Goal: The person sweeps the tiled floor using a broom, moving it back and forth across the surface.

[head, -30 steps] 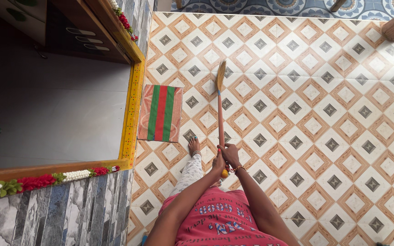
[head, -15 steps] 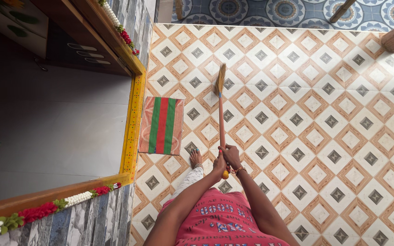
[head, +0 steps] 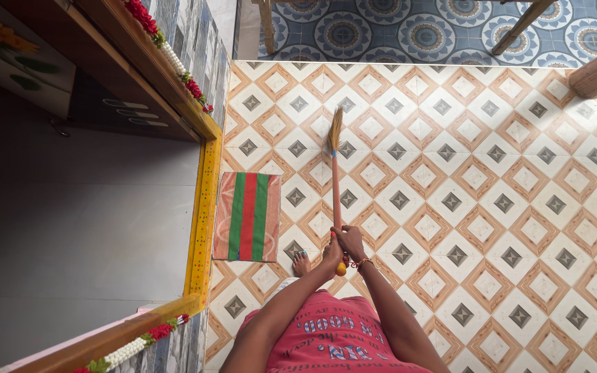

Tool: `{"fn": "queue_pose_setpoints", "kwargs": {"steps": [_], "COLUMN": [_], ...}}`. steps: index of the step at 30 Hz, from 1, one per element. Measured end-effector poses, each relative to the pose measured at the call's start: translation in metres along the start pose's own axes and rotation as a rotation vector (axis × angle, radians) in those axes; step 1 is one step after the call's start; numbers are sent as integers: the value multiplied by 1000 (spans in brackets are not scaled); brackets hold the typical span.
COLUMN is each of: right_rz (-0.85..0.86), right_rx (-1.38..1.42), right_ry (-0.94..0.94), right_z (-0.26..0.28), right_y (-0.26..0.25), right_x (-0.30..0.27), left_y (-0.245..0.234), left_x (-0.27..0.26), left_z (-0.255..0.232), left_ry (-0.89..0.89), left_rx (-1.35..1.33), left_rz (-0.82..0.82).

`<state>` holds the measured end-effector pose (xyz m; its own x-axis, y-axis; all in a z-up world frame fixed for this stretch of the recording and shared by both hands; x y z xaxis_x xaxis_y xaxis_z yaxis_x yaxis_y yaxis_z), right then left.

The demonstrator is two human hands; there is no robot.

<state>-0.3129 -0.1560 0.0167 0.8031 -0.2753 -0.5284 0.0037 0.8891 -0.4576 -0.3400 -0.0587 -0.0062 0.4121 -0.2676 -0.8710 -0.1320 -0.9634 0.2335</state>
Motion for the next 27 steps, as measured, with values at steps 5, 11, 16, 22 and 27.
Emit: {"fn": "queue_pose_setpoints", "kwargs": {"steps": [5, 11, 16, 22, 27], "right_rz": [-11, -26, -44, -70, -60], "right_rx": [14, 33, 23, 30, 22], "right_ry": [25, 37, 64, 40, 38], "right_z": [17, 26, 37, 45, 46], "right_y": [8, 9, 13, 13, 16], "right_x": [21, 41, 61, 74, 84], "left_y": [-12, -14, -21, -23, -28], "left_x": [13, 26, 38, 47, 54], "left_z": [-28, -45, -65, -78, -82], "left_ry": [8, 29, 50, 45, 10], "left_rx": [-6, 26, -29, -41, -61], "left_rz": [37, 81, 128, 120, 121]}}
Point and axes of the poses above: each hand's wrist, its own x-axis towards the middle knuckle, its own y-axis out of the palm, z = x × y, the point moved 3 cm from there along x, towards the middle knuckle, and after that the axes turned 4 degrees about z, right-handed, at the moved point
